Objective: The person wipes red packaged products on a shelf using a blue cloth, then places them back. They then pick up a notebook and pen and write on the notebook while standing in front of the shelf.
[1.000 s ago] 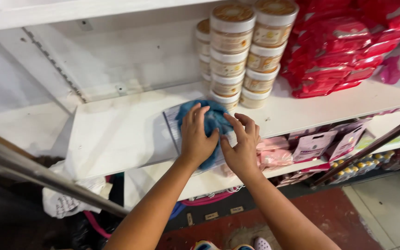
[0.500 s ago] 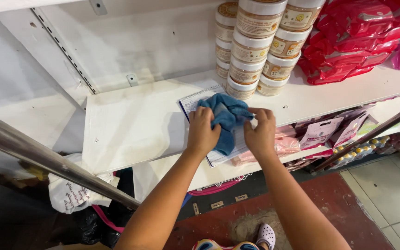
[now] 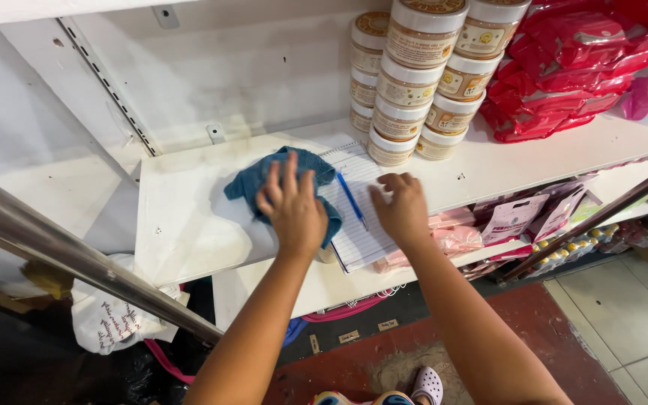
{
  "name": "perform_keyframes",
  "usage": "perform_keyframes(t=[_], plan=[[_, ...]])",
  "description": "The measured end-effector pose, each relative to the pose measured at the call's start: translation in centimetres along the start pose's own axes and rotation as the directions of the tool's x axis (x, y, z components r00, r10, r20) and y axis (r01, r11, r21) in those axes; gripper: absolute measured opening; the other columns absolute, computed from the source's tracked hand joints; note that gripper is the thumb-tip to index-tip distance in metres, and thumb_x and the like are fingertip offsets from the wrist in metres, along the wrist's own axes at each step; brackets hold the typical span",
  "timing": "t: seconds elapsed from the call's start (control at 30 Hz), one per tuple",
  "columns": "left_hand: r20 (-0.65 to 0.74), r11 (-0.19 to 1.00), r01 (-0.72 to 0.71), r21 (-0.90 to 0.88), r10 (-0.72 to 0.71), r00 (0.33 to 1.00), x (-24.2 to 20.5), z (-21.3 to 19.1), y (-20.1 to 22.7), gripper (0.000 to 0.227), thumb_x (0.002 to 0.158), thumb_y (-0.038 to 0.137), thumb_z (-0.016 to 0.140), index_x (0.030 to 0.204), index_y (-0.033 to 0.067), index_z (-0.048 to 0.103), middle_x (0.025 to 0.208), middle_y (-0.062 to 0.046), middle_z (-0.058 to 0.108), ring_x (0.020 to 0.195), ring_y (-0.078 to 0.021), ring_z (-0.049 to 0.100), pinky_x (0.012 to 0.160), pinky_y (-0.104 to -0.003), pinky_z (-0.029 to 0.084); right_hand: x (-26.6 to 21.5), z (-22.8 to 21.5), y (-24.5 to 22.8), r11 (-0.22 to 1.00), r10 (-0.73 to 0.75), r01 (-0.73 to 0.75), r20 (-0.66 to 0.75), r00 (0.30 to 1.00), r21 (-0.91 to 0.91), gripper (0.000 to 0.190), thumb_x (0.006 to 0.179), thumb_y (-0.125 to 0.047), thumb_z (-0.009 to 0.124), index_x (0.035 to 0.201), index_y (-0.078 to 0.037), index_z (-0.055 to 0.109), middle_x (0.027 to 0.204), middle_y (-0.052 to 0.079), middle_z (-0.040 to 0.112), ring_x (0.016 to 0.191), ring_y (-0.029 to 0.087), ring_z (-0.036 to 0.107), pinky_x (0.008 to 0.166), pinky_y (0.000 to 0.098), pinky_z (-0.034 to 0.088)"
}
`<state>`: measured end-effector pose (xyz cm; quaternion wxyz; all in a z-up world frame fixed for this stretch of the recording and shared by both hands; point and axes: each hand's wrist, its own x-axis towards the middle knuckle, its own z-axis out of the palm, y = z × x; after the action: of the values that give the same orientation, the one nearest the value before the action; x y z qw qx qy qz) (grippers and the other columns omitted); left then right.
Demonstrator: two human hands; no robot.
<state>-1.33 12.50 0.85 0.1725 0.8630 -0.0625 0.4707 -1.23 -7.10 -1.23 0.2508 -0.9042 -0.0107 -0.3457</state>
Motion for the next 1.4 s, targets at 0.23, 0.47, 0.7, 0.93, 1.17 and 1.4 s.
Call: perform_keyframes(t=[0.23,0.47,0.7,0.93,1.17,1.4], plan=[[0.331,0.957,-0.151,-0.248,0.230,0.915,-3.1,2.5,1.1,0.022,0.081,0.007,0.065,0.102,0.0059,0.071,0.109,-0.009,0.067,0.109,-0.0302,0.059,0.090,-0.043,0.048,-0.9,2.3,-2.3,0.997,-0.014,-0.011,0.307,0.952,0.079,0.024,0.082,-0.016,0.072,0.103,-0.005,0.068,0.098,0.016,0.070,0.095,0.037,0.068,0.082,0.0461,0.054],[0.499,0.987,-0.153,-0.043,0.154,0.853,-3.0,2.8,2.5,0.032,0.087,0.018,0.061,0.110,-0.0027,0.069,0.113,-0.015,0.067,0.115,-0.0325,0.055,0.094,-0.046,0.042,0.8,1.7,1.9,0.990,0.124,-0.101,0.259,0.958,-0.103,0.028,0.087,-0.014,0.067,0.102,0.007,0.057,0.105,0.029,0.062,0.095,0.044,0.065,0.087,0.0492,0.054],[0.393,0.981,-0.157,0.118,0.099,0.914,-3.3,3.5,3.9,0.061,0.080,0.045,0.062,0.119,-0.0024,0.063,0.130,-0.028,0.057,0.125,-0.0396,0.046,0.101,-0.053,0.033,0.9,2.1,5.2,0.984,0.172,-0.159,0.206,0.963,-0.079,0.039,0.085,-0.017,0.069,0.110,0.010,0.054,0.111,0.034,0.058,0.096,0.048,0.063,0.085,0.0505,0.053],[0.569,0.997,-0.062,0.045,0.026,0.822,-2.0,2.3,2.8,0.060,0.088,0.048,0.061,0.125,0.0015,0.062,0.126,-0.018,0.056,0.115,-0.0373,0.048,0.096,-0.053,0.036,1.9,-0.3,3.2,0.912,0.398,-0.402,0.415,0.818,-0.083,0.059,0.082,-0.047,0.078,0.102,0.006,0.060,0.099,0.027,0.067,0.100,0.042,0.070,0.088,0.0443,0.056],[0.507,1.000,0.018,-0.005,-0.013,0.862,-2.0,1.9,1.8,0.047,0.086,0.047,0.067,0.110,0.0062,0.066,0.116,-0.012,0.057,0.110,-0.0346,0.050,0.088,-0.054,0.040,0.1,-1.9,-0.6,0.907,0.415,-0.350,0.362,0.835,-0.232,0.075,0.082,-0.052,0.079,0.123,0.005,0.051,0.125,0.028,0.052,0.103,0.046,0.067,0.083,0.0484,0.056],[0.500,0.992,0.127,-0.026,-0.097,0.861,-2.1,1.6,1.3,0.041,0.086,0.042,0.069,0.109,0.0082,0.064,0.118,-0.011,0.057,0.113,-0.0321,0.050,0.089,-0.054,0.039,0.0,-4.2,-2.4,0.854,0.487,-0.344,0.370,0.791,-0.390,0.083,0.087,-0.063,0.072,0.128,0.004,0.048,0.127,0.028,0.051,0.106,0.046,0.067,0.082,0.0506,0.057]])
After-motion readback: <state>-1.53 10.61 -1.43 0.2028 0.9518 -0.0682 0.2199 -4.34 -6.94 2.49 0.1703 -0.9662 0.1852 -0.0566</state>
